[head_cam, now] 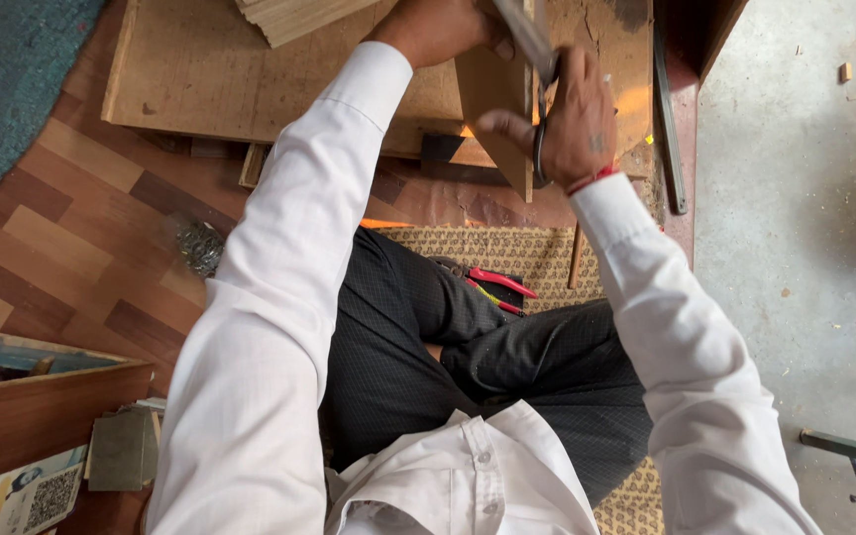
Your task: The person sits on the floor and assembles small wooden boxes by hammering metal staples into the corners. They use large shears to trim the edges of the wooden boards before fastening them together.
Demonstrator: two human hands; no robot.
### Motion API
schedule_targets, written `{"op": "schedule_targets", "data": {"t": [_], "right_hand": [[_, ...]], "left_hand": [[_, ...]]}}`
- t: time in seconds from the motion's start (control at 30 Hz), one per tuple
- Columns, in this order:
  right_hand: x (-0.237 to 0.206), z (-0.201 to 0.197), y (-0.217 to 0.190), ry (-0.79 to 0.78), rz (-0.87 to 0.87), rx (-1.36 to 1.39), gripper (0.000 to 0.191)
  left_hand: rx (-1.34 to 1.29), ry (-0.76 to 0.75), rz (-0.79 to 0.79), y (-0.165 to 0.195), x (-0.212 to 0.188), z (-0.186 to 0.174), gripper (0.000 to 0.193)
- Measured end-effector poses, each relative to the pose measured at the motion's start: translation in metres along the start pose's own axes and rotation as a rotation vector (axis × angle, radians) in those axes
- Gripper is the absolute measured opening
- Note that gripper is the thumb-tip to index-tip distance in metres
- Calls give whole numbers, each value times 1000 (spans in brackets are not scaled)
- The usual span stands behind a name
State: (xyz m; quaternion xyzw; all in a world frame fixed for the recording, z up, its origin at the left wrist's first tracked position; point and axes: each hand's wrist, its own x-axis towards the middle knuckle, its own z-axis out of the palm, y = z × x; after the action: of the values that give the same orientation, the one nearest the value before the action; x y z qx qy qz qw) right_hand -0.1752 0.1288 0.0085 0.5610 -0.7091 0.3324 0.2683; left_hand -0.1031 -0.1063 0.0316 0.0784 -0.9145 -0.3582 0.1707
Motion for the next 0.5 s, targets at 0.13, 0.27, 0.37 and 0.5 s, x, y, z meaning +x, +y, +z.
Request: {"op": "schedule_targets", "data": {"t": [0.13,0.27,0.37,0.5], "right_hand": [[3,4,10,-209,196,-42,81],[-7,8,11,-244,381,110,79],[-6,2,7,-148,151,72,88],[12,-11,9,-30,-40,-35,84]], "left_hand": [[44,49,-9,3,-1,0,43],[57,55,-37,2,-2,-2,43],[36,62,-25,3,-2,-2,43],[21,62,19,7,-2,1,46]]}}
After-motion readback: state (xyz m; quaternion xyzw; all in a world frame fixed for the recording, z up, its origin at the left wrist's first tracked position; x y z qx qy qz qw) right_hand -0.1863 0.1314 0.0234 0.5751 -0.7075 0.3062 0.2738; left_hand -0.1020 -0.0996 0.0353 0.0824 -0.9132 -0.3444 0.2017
